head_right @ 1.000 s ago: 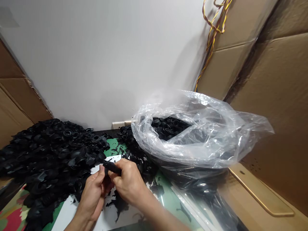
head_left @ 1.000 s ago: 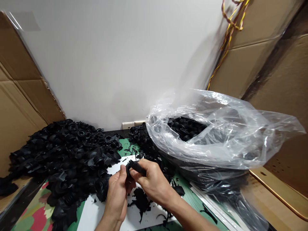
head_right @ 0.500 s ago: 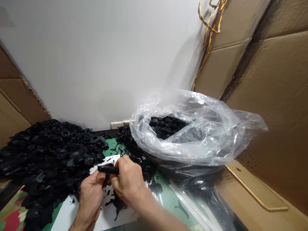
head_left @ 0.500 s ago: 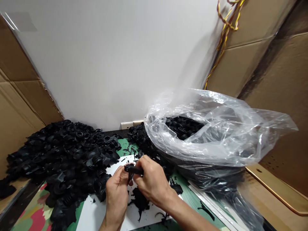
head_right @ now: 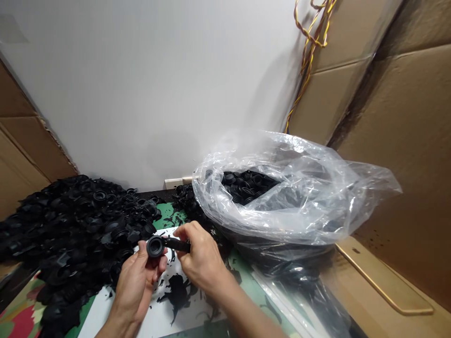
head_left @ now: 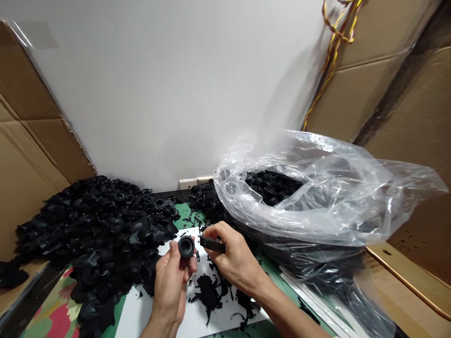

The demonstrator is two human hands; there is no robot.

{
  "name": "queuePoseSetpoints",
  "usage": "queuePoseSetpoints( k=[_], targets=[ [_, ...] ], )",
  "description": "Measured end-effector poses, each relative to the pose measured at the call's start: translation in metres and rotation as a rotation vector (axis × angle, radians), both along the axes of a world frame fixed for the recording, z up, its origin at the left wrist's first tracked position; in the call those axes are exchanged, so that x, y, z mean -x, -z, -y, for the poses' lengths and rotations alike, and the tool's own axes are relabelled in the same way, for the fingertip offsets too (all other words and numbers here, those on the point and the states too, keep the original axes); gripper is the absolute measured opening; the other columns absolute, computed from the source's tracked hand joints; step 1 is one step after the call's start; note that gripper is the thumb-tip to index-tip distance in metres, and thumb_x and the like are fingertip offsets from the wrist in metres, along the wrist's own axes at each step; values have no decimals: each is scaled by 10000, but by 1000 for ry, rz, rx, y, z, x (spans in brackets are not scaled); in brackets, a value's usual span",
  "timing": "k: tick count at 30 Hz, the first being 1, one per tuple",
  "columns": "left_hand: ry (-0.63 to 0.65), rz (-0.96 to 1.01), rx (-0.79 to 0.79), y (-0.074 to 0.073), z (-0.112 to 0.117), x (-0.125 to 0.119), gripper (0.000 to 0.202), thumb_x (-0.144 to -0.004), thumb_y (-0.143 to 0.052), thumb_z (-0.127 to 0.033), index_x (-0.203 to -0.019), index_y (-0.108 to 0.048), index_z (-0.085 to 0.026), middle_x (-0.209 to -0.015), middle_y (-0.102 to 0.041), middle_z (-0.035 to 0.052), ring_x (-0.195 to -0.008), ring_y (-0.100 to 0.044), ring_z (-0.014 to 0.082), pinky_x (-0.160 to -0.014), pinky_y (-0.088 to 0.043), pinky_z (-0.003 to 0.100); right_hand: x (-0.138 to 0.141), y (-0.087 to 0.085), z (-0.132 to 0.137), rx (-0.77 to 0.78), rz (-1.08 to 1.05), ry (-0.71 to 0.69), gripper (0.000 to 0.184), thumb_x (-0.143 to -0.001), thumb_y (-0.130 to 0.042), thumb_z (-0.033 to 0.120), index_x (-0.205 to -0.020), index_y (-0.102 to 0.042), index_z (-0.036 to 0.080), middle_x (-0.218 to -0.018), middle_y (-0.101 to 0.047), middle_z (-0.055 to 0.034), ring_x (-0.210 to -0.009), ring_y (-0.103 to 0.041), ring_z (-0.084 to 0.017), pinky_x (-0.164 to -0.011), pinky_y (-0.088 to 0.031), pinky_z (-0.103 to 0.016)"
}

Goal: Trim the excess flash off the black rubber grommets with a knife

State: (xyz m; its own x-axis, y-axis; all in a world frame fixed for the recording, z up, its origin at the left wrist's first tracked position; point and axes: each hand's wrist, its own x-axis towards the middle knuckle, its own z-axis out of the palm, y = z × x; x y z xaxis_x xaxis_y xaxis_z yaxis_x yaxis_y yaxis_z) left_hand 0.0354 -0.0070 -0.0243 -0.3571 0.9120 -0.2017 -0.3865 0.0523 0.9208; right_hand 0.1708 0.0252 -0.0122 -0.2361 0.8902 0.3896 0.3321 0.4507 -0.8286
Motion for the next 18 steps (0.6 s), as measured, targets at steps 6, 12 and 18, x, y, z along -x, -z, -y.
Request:
queuePoseSetpoints(
  k=[6, 12, 18],
  targets=[
    [-27, 44, 1, 0, 1, -2, 457, -553, -767, -556, -624, -630, -126, -542, -581, -1, -519, -517, 109, -444, -385, 185, 19, -6, 11, 69, -40, -123, 246, -675, -535, -28, -727, -649, 183, -746, -611, -10, -696, -573, -145, -638, -439, -236],
    [-92, -27, -33, 1, -1, -5, 458, -494, -801, -538, -563, -581, -142, -531, -511, -42, -508, -445, 89, -444, -360, 186, 26, -1, 14, -71, 116, -50, 222, -638, -548, -9, -717, -622, 183, -712, -565, -3, -614, -527, -134, -552, -378, -221],
    [-102, -166, -80, 5, -1, -5, 393, -579, -771, -485, -562, -565, -151, -547, -477, -47, -519, -404, 85, -469, -340, 191, 27, -1, 17, -76, 210, -38, 159, -656, -550, 35, -690, -553, 190, -696, -541, 8, -574, -490, -125, -524, -339, -219]
  ],
)
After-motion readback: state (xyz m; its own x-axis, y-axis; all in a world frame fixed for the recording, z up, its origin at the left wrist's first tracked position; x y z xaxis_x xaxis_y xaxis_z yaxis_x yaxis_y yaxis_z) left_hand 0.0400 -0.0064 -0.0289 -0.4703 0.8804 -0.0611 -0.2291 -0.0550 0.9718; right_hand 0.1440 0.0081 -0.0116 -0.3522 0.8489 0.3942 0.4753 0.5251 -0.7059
